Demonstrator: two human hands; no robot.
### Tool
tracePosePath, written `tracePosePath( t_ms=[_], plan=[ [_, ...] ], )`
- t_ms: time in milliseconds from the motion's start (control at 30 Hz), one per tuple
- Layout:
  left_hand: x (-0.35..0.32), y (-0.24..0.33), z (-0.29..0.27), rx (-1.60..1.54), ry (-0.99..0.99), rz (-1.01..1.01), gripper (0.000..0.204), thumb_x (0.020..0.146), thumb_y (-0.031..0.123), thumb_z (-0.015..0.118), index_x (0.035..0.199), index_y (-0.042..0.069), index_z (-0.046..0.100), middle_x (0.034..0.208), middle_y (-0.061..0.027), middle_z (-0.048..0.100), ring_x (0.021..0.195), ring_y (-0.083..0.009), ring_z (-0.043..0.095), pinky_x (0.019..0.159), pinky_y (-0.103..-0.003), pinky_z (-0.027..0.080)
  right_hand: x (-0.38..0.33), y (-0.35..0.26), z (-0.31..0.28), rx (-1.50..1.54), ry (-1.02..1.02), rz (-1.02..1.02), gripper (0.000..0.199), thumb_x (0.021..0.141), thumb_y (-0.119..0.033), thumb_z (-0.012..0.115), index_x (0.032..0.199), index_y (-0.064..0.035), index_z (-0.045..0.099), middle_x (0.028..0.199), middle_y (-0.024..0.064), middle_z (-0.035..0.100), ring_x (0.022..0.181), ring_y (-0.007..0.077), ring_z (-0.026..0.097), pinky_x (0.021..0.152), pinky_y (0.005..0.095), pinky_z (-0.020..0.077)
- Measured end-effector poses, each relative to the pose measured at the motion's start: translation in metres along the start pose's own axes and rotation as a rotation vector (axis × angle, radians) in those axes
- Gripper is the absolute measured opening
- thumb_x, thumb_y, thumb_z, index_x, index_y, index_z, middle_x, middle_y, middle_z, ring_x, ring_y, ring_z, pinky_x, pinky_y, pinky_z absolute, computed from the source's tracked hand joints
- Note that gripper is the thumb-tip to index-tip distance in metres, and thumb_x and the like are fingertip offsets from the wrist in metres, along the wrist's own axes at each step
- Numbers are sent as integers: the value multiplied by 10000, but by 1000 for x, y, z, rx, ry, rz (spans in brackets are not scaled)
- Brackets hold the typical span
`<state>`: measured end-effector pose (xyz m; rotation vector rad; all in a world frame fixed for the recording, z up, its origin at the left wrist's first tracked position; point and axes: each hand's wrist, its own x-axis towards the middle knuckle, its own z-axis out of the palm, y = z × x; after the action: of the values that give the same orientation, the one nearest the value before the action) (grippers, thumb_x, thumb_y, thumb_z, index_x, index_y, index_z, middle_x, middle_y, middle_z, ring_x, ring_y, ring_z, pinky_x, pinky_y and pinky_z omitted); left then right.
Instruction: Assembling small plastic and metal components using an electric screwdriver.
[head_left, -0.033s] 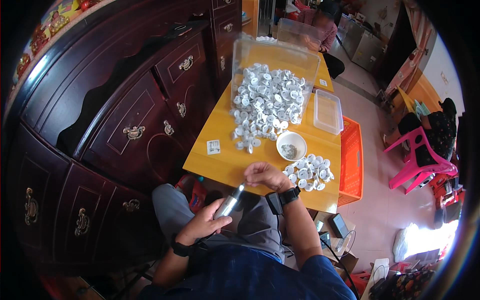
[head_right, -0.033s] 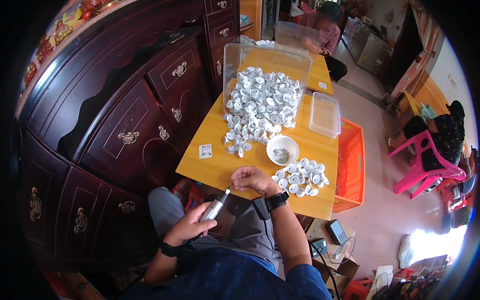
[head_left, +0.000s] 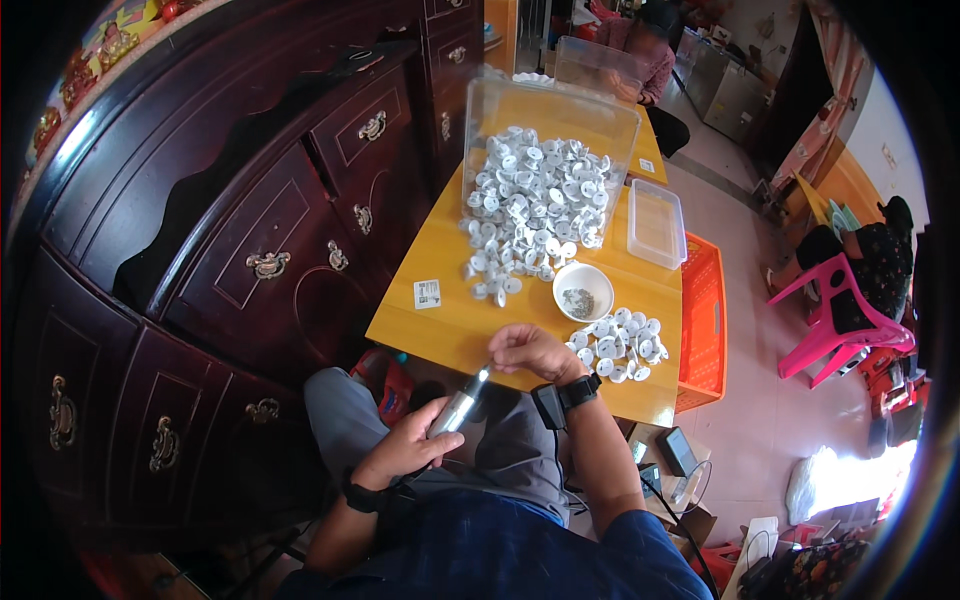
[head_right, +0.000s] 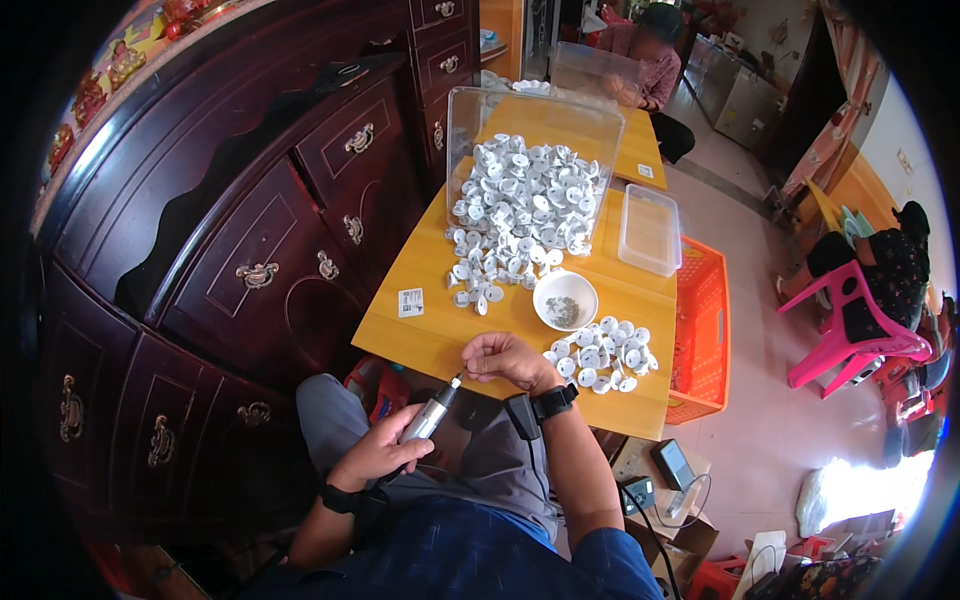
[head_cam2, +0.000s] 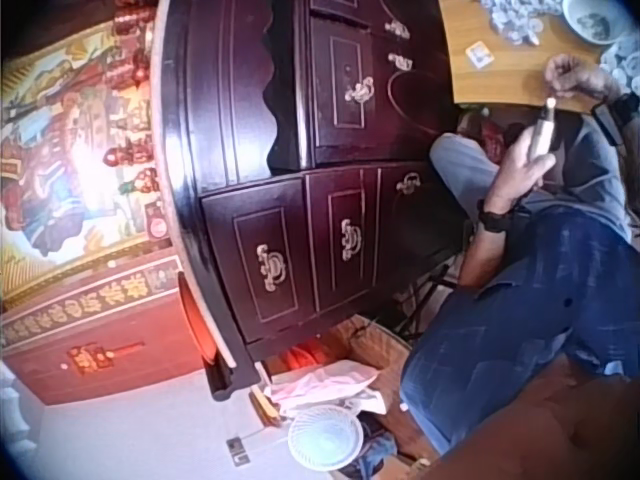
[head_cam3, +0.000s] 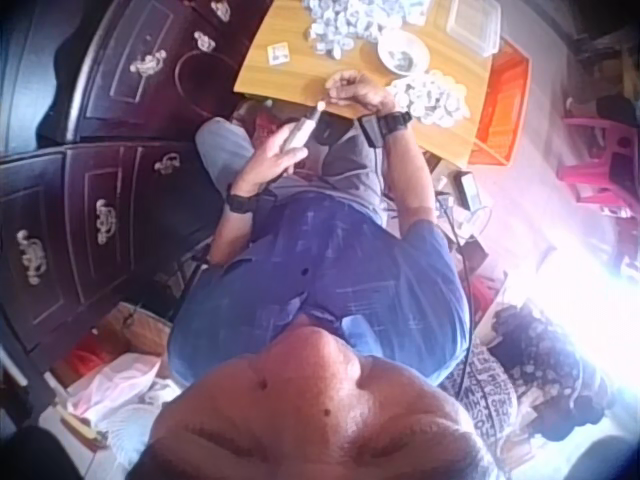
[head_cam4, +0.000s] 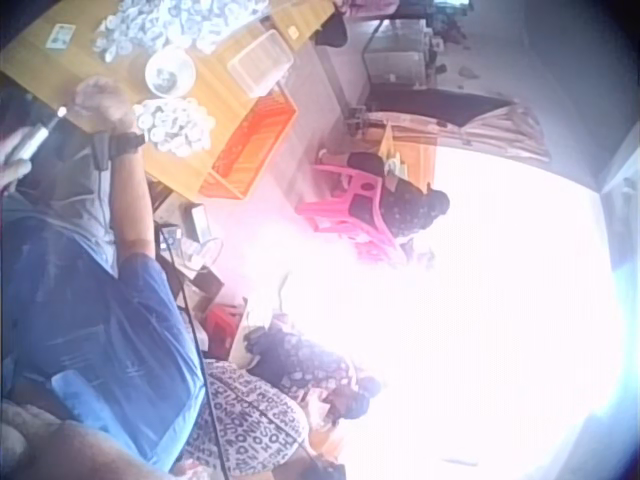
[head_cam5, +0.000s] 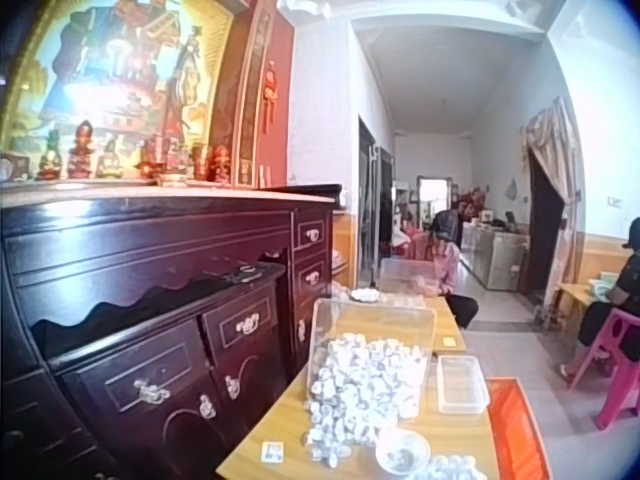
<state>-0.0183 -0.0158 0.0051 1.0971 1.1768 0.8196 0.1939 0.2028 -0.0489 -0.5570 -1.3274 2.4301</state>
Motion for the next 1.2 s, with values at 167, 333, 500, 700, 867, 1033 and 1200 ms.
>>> tracePosePath(
  t_ms=[167,333,500,700,867,1033,1200],
  plan=[
    [-1,2,1,54,-6,4,592,954,132,674,1460,13,392,865,-3,543,606,-60,536,546,-223,473,-1,-2,-4,-59,-27,1,178,891,-52,740,1061,-46,686,926,10,722,793,91,687,706,214,554],
    [-1,0,2,67,10,17,590,952,126,674,1459,13,395,872,-7,545,606,-64,536,545,-225,474,1,-6,-5,-101,-18,45,186,887,-59,749,1061,-53,686,933,7,721,789,85,676,701,209,543],
    [1,-5,2,-58,56,53,615,940,189,701,1454,4,418,884,-16,579,606,-57,549,545,-213,476,8,-1,12,-30,30,-28,215,902,-87,745,1105,-67,676,986,19,716,806,95,678,714,218,547],
    [0,-4,-3,-99,97,61,601,939,185,706,1438,-1,426,873,-18,574,596,-62,545,544,-216,477,31,4,4,-623,690,-436,254,877,-23,671,1128,-64,685,1040,40,687,889,178,689,751,312,557],
    [-3,-3,-7,-96,91,32,562,946,102,674,1435,3,415,927,-21,517,615,-75,544,538,-233,485,50,0,9,-1301,892,-533,300,846,-20,620,1097,-144,727,1003,113,667,854,285,696,755,382,569],
    [-3,-5,-6,-102,88,44,565,946,145,685,1427,-1,425,892,-17,545,605,-66,544,540,-224,479,54,3,2,-1424,915,-450,227,864,-97,628,1055,-152,738,1032,135,668,876,355,689,758,455,565],
    [-3,-3,-6,-101,103,56,571,946,185,697,1419,-3,439,864,-13,570,597,-59,544,543,-216,476,44,-1,9,-1408,974,-346,125,859,-168,645,949,-111,711,961,162,658,836,366,678,743,483,552]
  ],
)
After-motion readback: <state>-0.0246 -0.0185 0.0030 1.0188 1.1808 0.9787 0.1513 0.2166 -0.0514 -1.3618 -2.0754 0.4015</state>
